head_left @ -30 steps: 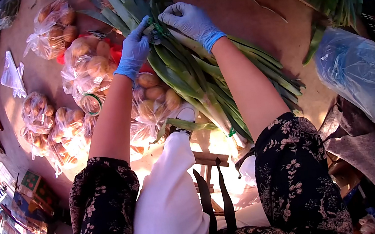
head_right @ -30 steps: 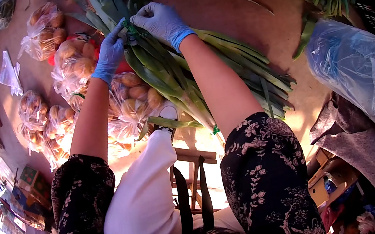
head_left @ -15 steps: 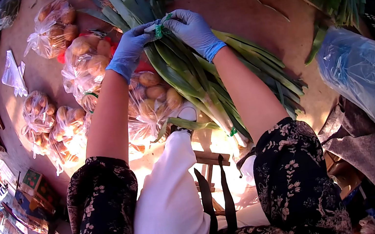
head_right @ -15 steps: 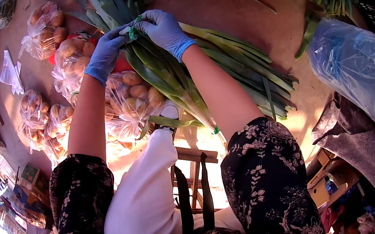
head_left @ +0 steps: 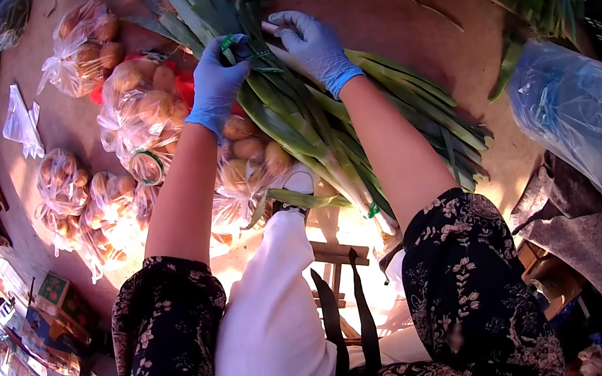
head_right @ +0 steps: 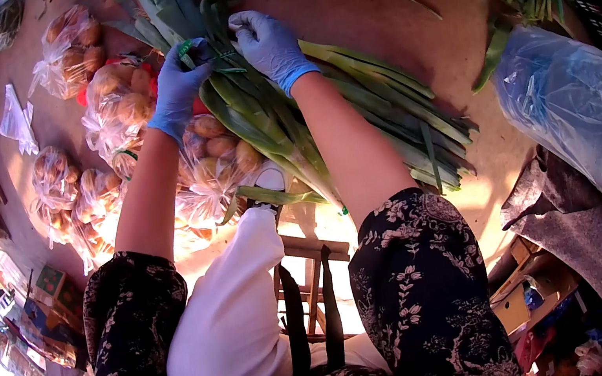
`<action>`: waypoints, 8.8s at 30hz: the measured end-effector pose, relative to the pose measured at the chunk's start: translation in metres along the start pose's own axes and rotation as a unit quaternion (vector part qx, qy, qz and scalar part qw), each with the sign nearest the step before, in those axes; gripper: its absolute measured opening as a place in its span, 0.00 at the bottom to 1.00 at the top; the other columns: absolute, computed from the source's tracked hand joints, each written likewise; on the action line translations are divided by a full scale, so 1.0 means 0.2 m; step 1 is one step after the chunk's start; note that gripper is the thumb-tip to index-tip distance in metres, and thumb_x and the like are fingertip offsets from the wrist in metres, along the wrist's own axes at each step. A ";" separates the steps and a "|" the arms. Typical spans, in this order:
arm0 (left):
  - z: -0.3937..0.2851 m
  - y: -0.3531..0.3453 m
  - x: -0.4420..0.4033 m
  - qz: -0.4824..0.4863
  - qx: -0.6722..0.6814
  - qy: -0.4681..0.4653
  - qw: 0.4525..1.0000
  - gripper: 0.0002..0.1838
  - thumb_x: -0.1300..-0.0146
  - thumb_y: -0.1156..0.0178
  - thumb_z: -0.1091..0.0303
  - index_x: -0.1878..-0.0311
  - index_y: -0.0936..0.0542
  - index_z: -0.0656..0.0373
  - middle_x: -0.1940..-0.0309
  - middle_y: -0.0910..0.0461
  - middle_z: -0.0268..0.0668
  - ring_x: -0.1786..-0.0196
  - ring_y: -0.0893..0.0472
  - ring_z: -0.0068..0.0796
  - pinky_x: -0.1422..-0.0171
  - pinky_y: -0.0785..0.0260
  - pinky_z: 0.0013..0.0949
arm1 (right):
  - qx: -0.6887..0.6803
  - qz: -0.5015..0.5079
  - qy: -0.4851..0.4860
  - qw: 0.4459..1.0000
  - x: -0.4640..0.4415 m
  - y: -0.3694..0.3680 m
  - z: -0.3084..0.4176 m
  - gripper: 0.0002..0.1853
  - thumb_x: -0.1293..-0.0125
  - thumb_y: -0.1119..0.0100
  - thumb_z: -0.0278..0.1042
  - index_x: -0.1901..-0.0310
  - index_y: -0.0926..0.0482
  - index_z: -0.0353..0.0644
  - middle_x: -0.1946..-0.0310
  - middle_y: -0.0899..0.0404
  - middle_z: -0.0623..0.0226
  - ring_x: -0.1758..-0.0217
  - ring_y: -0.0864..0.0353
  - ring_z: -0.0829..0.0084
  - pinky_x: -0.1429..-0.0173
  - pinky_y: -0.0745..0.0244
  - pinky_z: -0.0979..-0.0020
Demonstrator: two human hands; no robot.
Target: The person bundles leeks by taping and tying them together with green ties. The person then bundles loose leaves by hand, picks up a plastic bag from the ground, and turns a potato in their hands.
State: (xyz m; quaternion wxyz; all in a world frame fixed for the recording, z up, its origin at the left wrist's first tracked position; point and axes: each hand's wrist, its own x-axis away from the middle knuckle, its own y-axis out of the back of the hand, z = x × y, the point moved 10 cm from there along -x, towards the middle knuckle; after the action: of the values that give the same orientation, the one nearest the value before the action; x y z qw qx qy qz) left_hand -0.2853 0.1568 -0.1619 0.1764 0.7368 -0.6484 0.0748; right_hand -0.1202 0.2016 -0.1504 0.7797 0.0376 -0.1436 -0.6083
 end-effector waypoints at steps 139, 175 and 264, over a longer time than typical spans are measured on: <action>-1.42 -1.23 0.04 0.301 -0.159 -0.191 0.921 0.31 0.42 0.41 0.56 0.38 0.36 0.59 0.46 0.29 0.36 0.45 0.30 0.24 0.41 0.40 0.28 | -0.237 -0.080 0.058 0.966 0.13 1.52 0.55 0.21 0.38 0.46 0.46 0.48 0.28 0.40 0.59 0.22 0.69 0.57 0.23 0.75 0.52 0.30 0.71; 0.34 -0.59 0.32 0.001 0.498 0.325 0.804 0.23 0.48 0.36 0.66 0.50 0.29 0.63 0.54 0.25 0.43 0.52 0.25 0.40 0.41 0.34 0.43 | 0.061 0.201 -0.153 0.966 0.53 0.29 -0.42 0.26 0.58 0.36 0.42 0.57 0.30 0.39 0.62 0.24 0.51 0.60 0.25 0.54 0.52 0.31 0.65; 0.03 -0.48 0.43 0.205 0.234 0.164 0.936 0.12 0.35 0.51 0.68 0.52 0.28 0.61 0.60 0.22 0.41 0.60 0.21 0.33 0.53 0.28 0.30 | 0.545 -0.093 -0.002 0.833 0.70 0.77 -0.10 0.30 0.53 0.39 0.43 0.45 0.30 0.47 0.52 0.29 0.58 0.50 0.30 0.57 0.44 0.38 0.56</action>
State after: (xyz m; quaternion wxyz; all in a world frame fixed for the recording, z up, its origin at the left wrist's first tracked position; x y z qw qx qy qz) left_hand -0.1792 0.0849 -0.1541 0.0842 0.5859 -0.7116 0.3785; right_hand 0.0613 0.1039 -0.1083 0.5721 0.4686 -0.4497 -0.5010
